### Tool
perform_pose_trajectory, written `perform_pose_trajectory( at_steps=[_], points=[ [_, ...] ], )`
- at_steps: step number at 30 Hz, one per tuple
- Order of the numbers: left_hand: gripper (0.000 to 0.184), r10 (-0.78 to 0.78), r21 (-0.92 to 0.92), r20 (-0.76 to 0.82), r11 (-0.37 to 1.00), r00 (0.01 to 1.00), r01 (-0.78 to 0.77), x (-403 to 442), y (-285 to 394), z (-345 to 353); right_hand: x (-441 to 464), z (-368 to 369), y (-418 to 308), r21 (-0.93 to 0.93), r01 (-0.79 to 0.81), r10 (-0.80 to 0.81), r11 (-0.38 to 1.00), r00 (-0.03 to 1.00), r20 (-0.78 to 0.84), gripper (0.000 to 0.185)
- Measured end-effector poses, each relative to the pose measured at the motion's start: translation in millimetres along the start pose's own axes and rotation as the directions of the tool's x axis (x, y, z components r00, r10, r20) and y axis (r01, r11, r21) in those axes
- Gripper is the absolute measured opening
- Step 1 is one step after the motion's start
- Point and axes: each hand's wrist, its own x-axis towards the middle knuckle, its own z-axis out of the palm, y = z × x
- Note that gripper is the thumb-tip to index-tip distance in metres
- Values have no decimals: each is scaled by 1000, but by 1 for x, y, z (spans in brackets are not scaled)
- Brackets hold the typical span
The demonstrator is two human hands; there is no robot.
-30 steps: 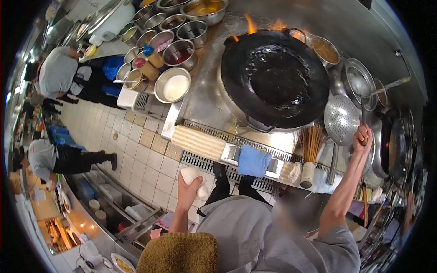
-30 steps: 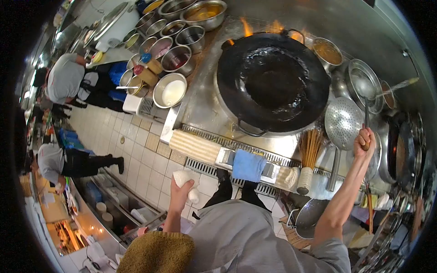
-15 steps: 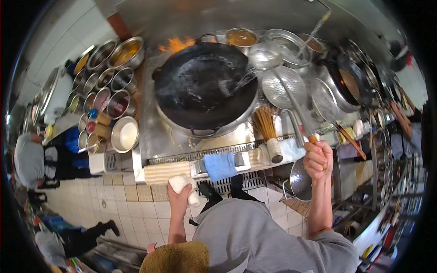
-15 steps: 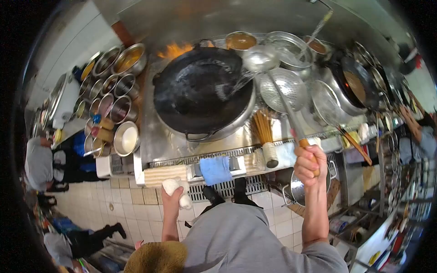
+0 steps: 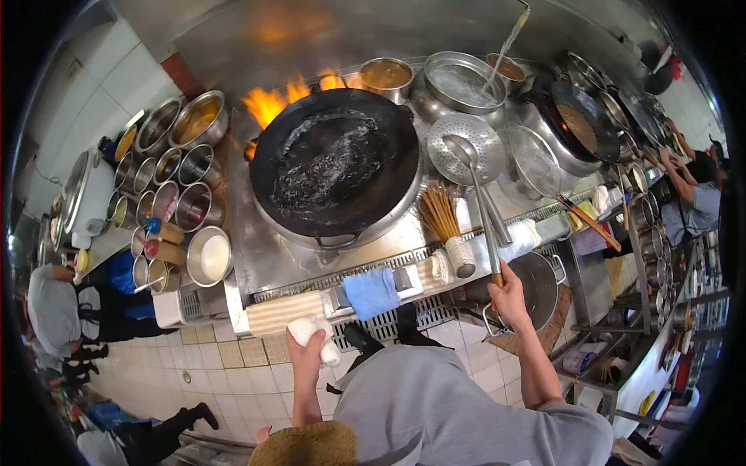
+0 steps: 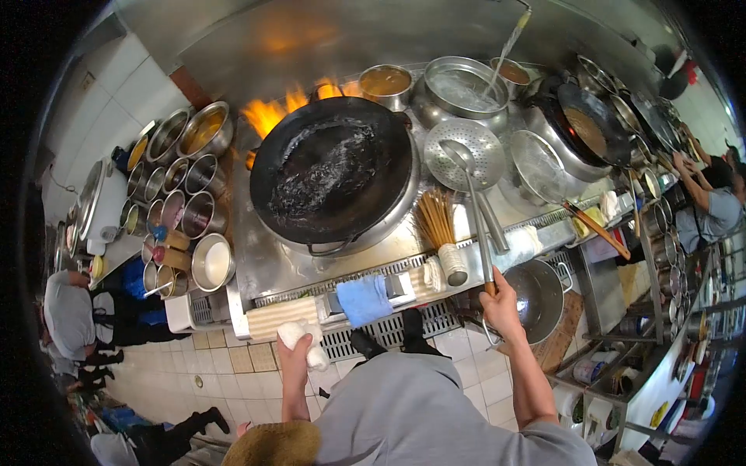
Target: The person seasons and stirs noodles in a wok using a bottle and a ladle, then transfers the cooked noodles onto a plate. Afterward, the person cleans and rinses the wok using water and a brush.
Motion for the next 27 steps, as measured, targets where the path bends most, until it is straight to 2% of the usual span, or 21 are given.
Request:
perform_pose_trajectory(
  at_steps=[1, 2, 4, 5, 6, 7, 8, 9, 10, 11, 14, 15, 16, 18, 20, 21, 23, 24, 25, 26, 27],
  points=[
    [46, 9, -8, 1, 1000, 1000, -9, -1, 3, 1, 6, -3, 16, -102, 39, -42, 994, 999, -32, 58],
    [46, 21, -13, -10, 1000, 1000, -21, -1, 5, 1, 9, -7, 19, -345, 86, -109, 935, 993, -47, 56],
    [45, 38, -14, -13, 999, 999, -38, 1, 7, 3, 15, -15, 22, -754, 124, -234, 645, 971, -40, 52],
    [45, 33, -15, -17, 999, 999, -33, 1, 9, 4, 21, -17, 23, -820, 149, -291, 552, 956, -22, 54],
    [44, 25, -17, -17, 1000, 1000, -25, 0, 12, 7, 19, -9, -6, -839, 95, -282, 535, 957, -72, 52],
    [44, 20, -20, -14, 1000, 1000, -21, 1, 14, 11, 18, 2, -39, -809, 67, -223, 584, 971, -80, 52],
    [44, 28, -11, 12, 1000, 1000, -28, 2, 13, 13, 30, 16, -28, -823, 90, -286, 561, 954, -91, 56],
    [44, 38, -2, 36, 999, 999, -38, 4, 13, 15, 32, 28, -49, -843, 83, -196, 532, 980, -27, 64],
    [44, 47, 7, 56, 999, 997, -47, 4, 12, 16, 38, 38, -68, -823, 70, -29, 564, 997, 65, 73],
    [44, 42, 18, 69, 999, 997, -43, 4, 11, 17, 52, 49, -56, -806, 116, 1, 580, 990, 143, 80],
    [44, 32, 41, 88, 999, 996, -36, 4, 10, 18, 86, 57, 2, -546, 164, -116, 822, 986, 122, 80],
    [44, 31, 41, 81, 999, 996, -34, 3, 10, 17, 59, 47, -50, -47, -150, 156, 988, 976, 153, 74],
    [44, 29, 40, 68, 999, 997, -32, 2, 10, 16, 49, 39, -54, 315, -253, 194, 915, 959, 207, 69],
    [43, 9, 45, 30, 999, 1000, -10, 1, 5, 8, 8, 33, -77, 574, -246, 151, 781, 966, 208, 66],
    [42, -8, 43, 5, 999, 1000, 8, 3, -1, 3, -23, 44, -80, 556, -156, 84, 816, 985, 154, 64],
    [41, -14, 38, -2, 999, 1000, 14, 5, -4, 1, -36, 58, -68, 438, -62, 29, 897, 996, 82, 64],
    [41, -19, 28, 2, 999, 1000, 19, 6, -3, 2, -44, 80, -33, 441, -331, 207, 834, 929, 306, 64],
    [41, -17, 21, 11, 1000, 1000, 17, 6, 0, 6, -49, 83, -45, 475, -635, 382, 609, 760, 526, 64],
    [41, -14, 15, 18, 1000, 1000, 13, 9, 3, 10, -50, 82, -49, 457, -500, 309, 736, 849, 429, 64],
    [40, -13, 10, 22, 1000, 1000, 13, 14, 6, 13, -46, 75, -58, 542, -457, 295, 705, 884, 363, 64],
    [40, -32, 22, 26, 999, 999, 31, 10, 7, 10, -53, 67, -70, 550, -401, 245, 732, 909, 337, 65]
  ],
)
